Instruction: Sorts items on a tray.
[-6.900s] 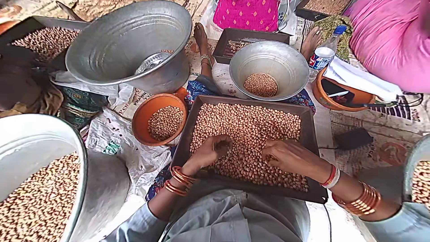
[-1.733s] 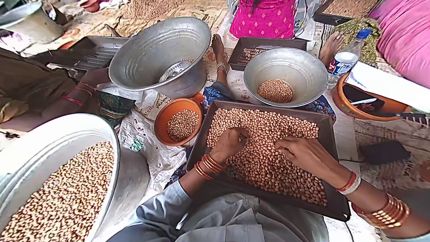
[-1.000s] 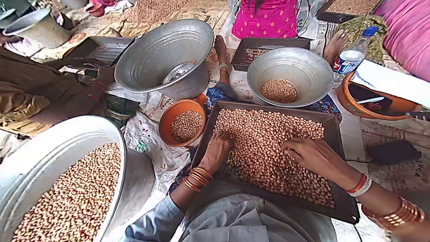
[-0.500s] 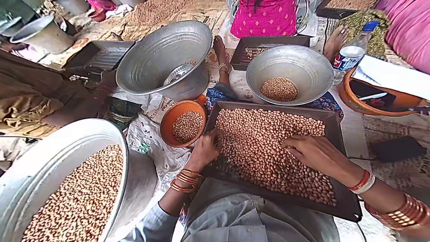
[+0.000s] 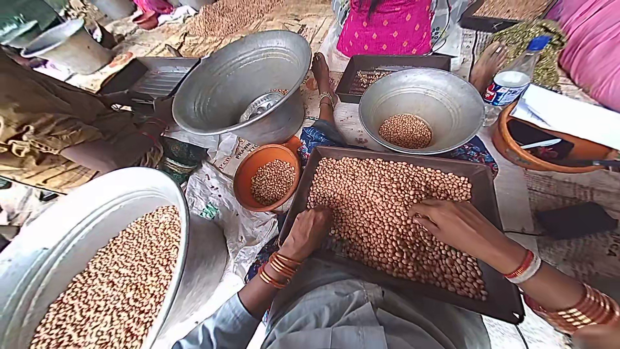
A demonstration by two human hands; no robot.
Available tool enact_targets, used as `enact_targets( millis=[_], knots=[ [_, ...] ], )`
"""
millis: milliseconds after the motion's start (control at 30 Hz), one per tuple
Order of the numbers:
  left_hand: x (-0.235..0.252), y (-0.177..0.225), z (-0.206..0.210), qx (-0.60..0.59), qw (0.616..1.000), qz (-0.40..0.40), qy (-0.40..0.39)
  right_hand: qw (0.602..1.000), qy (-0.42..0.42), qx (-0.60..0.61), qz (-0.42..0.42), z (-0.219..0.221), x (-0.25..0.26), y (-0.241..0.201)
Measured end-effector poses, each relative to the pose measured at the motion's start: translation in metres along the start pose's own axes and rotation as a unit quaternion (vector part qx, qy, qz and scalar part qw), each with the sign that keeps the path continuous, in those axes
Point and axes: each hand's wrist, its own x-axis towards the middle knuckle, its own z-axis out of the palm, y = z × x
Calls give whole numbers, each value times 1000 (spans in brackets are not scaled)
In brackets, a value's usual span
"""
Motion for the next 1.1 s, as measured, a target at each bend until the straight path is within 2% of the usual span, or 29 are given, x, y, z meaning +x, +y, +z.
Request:
enact_targets(
  millis=[100,200,233,300,367,433,500,567,700,833,967,1033,1100],
  knots=[
    [-6,-20,-23,-68,994,3,91,1000,2,7,1,0,-2,4],
    [-8,-53,-55,8,959,-85,269,1000,19,13,7,-2,-2,9],
    [-7,-62,-63,34,944,-117,306,1000,21,11,15,-4,-1,10],
    [-3,-66,-73,40,936,-127,325,999,16,7,48,-8,0,15],
    [7,-52,-73,0,958,-71,279,994,-18,12,105,-11,1,22],
    [23,-35,-69,-65,983,-24,168,986,-51,1,156,-11,1,32],
    [42,-24,-63,-72,994,-21,84,973,-101,-21,208,-12,3,37],
    [61,-14,-53,-11,997,-48,57,959,-151,-42,238,-14,4,36],
    [69,28,-35,75,995,-73,-7,935,-270,-28,226,-19,10,9],
    [48,68,-21,76,991,-8,-107,922,-342,38,177,-12,10,-18],
    [29,98,-14,-63,981,66,-170,914,-355,121,156,-11,13,-26],
    [27,109,-12,-172,964,104,-172,909,-345,163,167,-10,14,-24],
    [30,110,-12,-283,936,160,-137,906,-317,221,171,-12,14,-19]
  ],
)
